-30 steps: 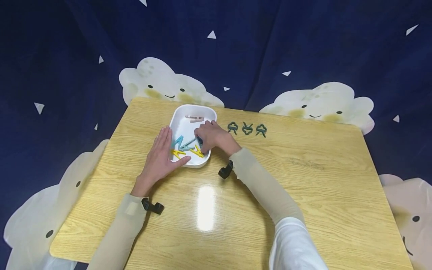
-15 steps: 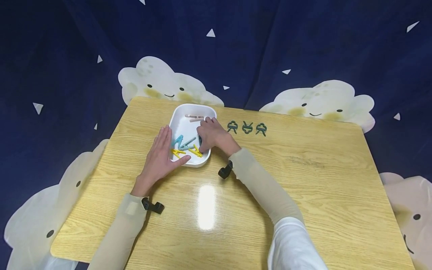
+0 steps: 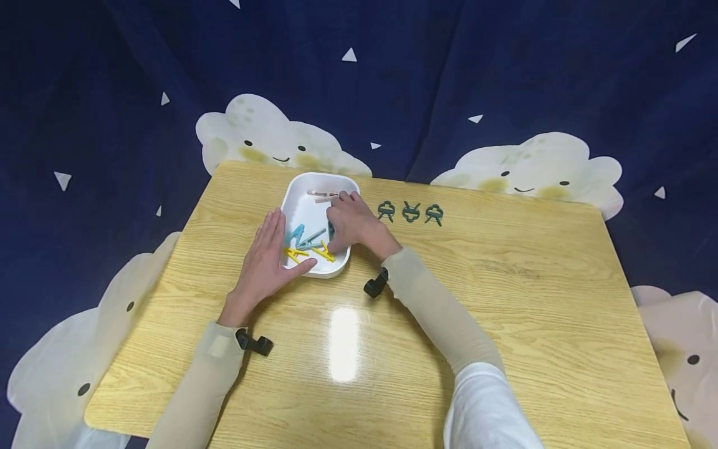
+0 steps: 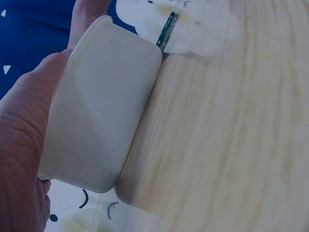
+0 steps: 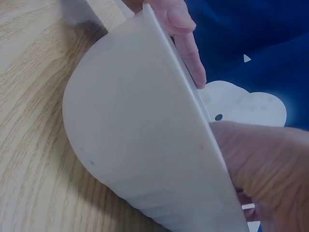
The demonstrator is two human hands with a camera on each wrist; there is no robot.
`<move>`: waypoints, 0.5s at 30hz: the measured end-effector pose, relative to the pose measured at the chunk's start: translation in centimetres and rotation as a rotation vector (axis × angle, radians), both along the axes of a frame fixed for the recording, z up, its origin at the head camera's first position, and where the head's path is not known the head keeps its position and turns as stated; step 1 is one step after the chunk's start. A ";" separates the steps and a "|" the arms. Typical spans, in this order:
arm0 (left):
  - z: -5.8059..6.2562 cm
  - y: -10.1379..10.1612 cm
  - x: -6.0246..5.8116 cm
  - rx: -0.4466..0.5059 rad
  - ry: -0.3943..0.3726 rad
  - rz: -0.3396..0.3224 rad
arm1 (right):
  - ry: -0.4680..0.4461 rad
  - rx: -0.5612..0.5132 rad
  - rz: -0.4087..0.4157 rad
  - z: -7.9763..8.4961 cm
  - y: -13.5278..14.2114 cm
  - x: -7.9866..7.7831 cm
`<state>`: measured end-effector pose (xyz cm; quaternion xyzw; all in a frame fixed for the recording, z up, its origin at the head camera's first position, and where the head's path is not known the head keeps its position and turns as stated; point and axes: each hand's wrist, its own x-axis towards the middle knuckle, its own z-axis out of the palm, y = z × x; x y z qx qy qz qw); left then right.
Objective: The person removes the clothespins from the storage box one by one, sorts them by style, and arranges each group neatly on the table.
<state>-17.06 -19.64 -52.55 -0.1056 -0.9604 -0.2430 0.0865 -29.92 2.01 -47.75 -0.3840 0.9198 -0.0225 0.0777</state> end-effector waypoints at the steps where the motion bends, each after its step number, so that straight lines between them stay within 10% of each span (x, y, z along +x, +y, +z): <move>1: 0.0 0.0 0.0 0.000 0.001 -0.003 | 0.010 -0.016 0.004 0.0 0.1 0.0; 15: 0.0 0.0 -0.1 -0.007 0.000 -0.008 | 0.057 -0.284 -0.035 1.5 2.6 0.8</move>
